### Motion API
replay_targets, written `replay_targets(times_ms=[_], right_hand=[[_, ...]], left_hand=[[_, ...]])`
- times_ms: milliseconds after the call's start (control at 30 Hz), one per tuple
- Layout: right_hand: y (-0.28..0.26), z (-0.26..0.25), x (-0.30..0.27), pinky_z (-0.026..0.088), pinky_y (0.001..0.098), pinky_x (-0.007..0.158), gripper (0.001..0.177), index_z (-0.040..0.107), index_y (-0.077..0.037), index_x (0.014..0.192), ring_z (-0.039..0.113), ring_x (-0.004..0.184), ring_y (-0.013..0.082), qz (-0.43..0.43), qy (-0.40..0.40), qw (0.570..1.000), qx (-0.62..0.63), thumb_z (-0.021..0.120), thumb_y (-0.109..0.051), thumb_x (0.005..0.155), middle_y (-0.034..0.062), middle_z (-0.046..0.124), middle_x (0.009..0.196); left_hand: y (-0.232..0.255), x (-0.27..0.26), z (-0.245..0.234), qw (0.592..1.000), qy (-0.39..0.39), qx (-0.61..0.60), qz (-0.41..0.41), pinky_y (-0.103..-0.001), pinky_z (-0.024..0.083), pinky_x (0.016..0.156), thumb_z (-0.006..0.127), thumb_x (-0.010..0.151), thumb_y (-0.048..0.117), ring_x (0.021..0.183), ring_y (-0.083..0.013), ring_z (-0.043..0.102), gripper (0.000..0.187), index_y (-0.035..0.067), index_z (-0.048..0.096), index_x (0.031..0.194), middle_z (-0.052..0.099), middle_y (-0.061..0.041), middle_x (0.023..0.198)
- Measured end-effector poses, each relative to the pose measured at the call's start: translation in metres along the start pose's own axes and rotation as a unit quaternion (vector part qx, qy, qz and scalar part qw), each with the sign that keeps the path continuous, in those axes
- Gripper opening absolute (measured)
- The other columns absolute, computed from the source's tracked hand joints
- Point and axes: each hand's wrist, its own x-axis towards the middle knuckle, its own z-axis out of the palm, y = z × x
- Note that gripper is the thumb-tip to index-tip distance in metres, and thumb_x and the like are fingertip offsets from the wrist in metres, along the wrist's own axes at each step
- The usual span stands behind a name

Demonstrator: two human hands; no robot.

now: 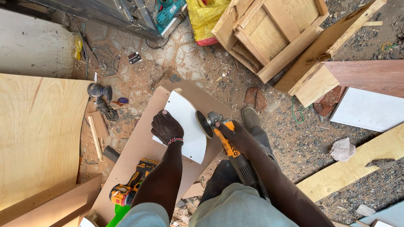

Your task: Sand the edges of a curved wooden panel using an angle grinder

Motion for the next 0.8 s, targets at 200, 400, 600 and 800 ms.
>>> replay_targets(times_ms=[200,400,600,800], right_hand=[[0.006,0.003,0.014,0.067,0.0430,0.052,0.082,0.056,0.000,0.133,0.072,0.066,0.0320,-0.014,0.017,1.000,-0.001,0.081,-0.060,0.083,0.0249,0.066,0.087],[-0.037,-0.017,0.067,0.067,0.0420,0.051,0.081,0.056,-0.001,0.133,0.072,0.064,0.0313,-0.027,0.017,0.999,-0.012,0.082,-0.059,0.083,0.0246,0.067,0.084],[-0.100,-0.010,0.063,0.066,0.0406,0.048,0.072,0.059,-0.003,0.130,0.072,0.063,0.0308,-0.038,0.008,0.998,-0.049,0.082,-0.055,0.085,0.0237,0.068,0.083],[-0.097,0.002,0.012,0.067,0.0401,0.048,0.076,0.058,-0.002,0.129,0.071,0.063,0.0305,-0.016,0.005,0.999,-0.045,0.080,-0.059,0.084,0.0240,0.067,0.081]], left_hand=[[-0.001,0.001,0.000,1.000,-0.005,-0.005,-0.005,-0.045,0.046,0.088,0.035,0.113,0.037,0.094,-0.0269,0.061,0.037,0.016,0.065,0.108,0.061,-0.003,0.097],[-0.003,0.000,0.004,1.000,0.005,-0.005,-0.010,-0.046,0.047,0.089,0.038,0.111,0.036,0.096,-0.0275,0.061,0.035,0.015,0.065,0.106,0.062,-0.003,0.097],[-0.003,0.002,0.002,1.000,-0.003,0.005,-0.008,-0.045,0.047,0.089,0.035,0.112,0.038,0.097,-0.0253,0.061,0.038,0.016,0.065,0.106,0.062,-0.001,0.097],[-0.005,0.003,0.002,1.000,-0.018,0.001,-0.018,-0.046,0.047,0.090,0.033,0.112,0.039,0.098,-0.0267,0.061,0.038,0.016,0.064,0.108,0.061,-0.002,0.098]])
